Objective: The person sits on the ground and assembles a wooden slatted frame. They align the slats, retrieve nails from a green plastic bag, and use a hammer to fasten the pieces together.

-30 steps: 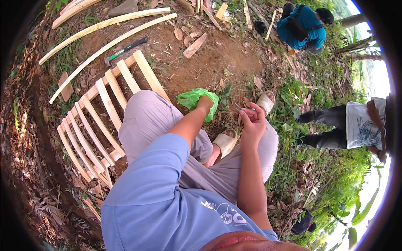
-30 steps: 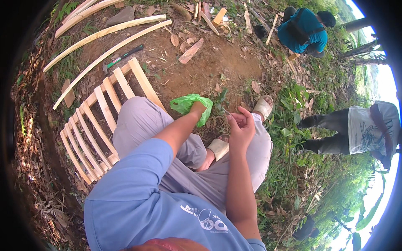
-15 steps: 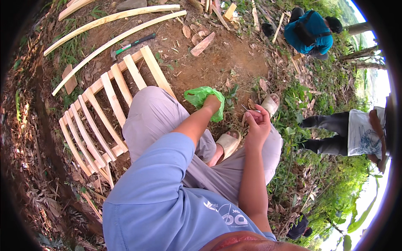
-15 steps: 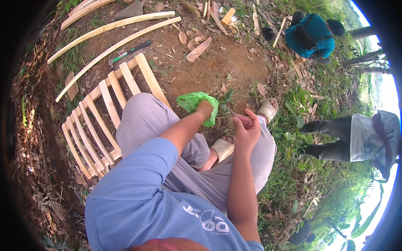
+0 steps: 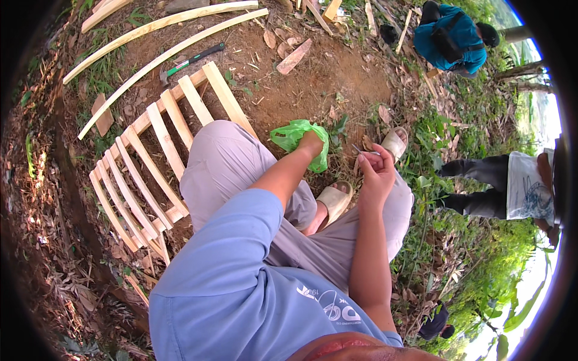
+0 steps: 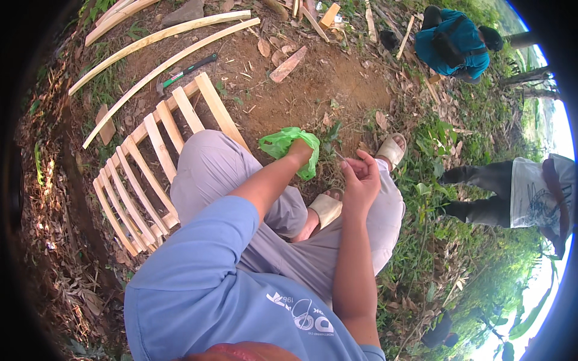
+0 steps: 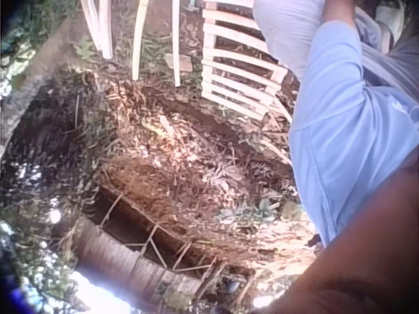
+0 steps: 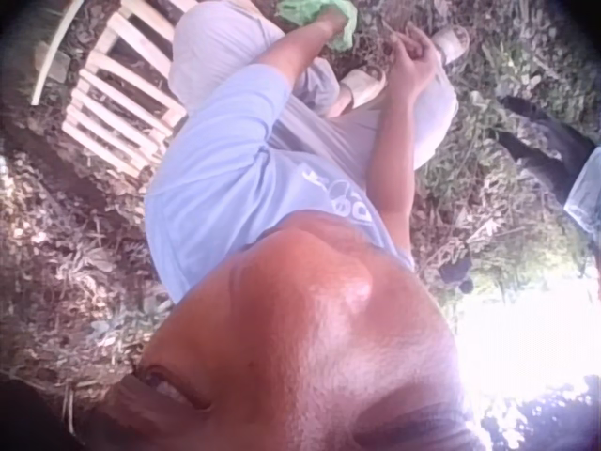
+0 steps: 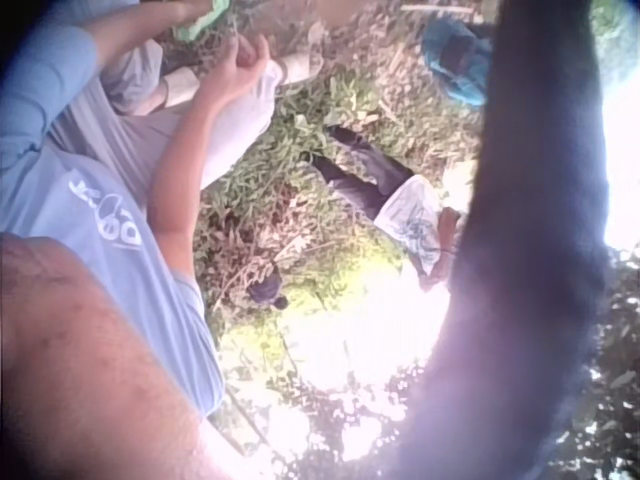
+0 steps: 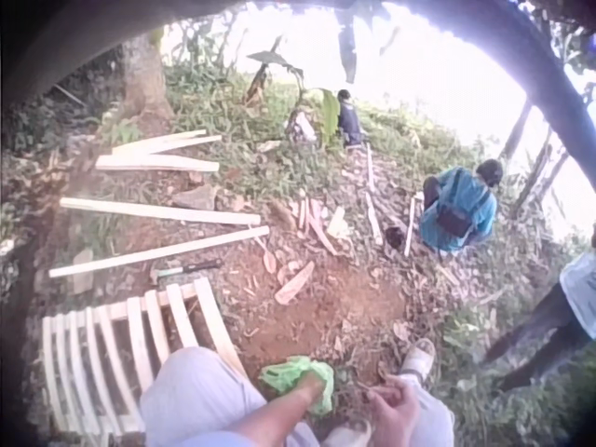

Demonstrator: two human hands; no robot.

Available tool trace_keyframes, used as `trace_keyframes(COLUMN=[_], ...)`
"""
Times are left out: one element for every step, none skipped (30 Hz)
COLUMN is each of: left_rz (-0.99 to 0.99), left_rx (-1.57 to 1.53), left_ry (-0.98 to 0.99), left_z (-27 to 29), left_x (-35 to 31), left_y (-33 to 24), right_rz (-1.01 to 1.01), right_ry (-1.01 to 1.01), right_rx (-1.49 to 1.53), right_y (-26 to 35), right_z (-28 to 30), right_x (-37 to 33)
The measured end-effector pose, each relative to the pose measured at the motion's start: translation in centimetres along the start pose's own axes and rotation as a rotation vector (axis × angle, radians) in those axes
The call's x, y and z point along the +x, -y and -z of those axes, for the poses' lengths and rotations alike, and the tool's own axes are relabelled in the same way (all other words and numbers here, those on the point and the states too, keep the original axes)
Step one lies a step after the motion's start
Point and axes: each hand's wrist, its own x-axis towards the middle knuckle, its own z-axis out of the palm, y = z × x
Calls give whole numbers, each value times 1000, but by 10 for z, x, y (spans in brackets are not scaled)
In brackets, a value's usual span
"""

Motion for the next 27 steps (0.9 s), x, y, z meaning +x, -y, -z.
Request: trace_keyframes(left_rz=[-84, -161, -10, 147, 295, 406, 222, 34, -155, -210, -311, -343, -249, -165, -133, -117, -118, -125, -131, -165, -199, -228, -225, -222, -221, -185, -178], left_rx=[120, 241, -36, -314, -590, -594, -332, -70, 192, 192, 266, 118, -244, -554, -763, -921, -1003, -1080, -1164, -1174, -1185, -1192, -1207, -1221, -1229, -1262, -1261], left_ry=[51, 94, 74, 52, 37, 44, 87, 130, 171, 205, 414, 520, 601, 648, 654, 631, 594, 558, 512, 446, 379, 300, 218, 136, 50, -61, -201], left_z=[17, 36, 54, 69, 86, 106, 117, 125, 133, 147, 150, 169, 196, 221, 244, 262, 274, 287, 298, 310, 321, 332, 337, 340, 346, 351, 349], left_x=[-9, -17, -23, -30, -36, -45, -50, -53, -55, -56, -47, -49, -64, -80, -95, -111, -123, -134, -145, -158, -171, -186, -200, -213, -226, -240, -246], left_y=[-12, -21, -26, -30, -39, -55, -54, -48, -42, -41, -15, -21, -29, -32, -33, -34, -30, -27, -25, -25, -26, -24, -18, -12, -6, 1, 20], right_rz=[-7, -12, -10, -9, -7, -10, -11, -15, -21, -29, -36, -27, -28, -25, -17, -10, -9, -7, -13, -18, -23, -7, 0, 8, 7, 6, -9], right_ry=[-27, -45, -47, -43, -52, -57, -43, -34, -18, -15, 37, 22, -11, -26, -34, -34, -23, -13, -7, 2, 12, 23, 38, 54, 59, 69, 77], right_rx=[-5, -5, 2, 9, 13, 9, 9, 8, -6, -22, -26, -20, -27, -27, -24, -24, -29, -35, -43, -52, -61, -68, -74, -81, -95, -110, -117], right_y=[-3, -5, -6, -7, -8, -8, -5, -5, -6, -7, -6, -4, -5, -5, -4, -3, -4, -5, -5, -7, -7, -6, -9, -10, -9, -9, -12], right_z=[5, 7, 8, 8, 10, 13, 9, 6, 4, 5, -7, 0, 7, 9, 7, 5, 2, 1, -1, -3, -4, -5, -6, -5, -2, 1, 2], right_x=[0, 0, 1, 2, 3, 2, 3, 3, 5, 7, 8, 7, 6, 5, 6, 8, 9, 8, 6, 7, 8, 9, 6, 2, 0, -1, 0])
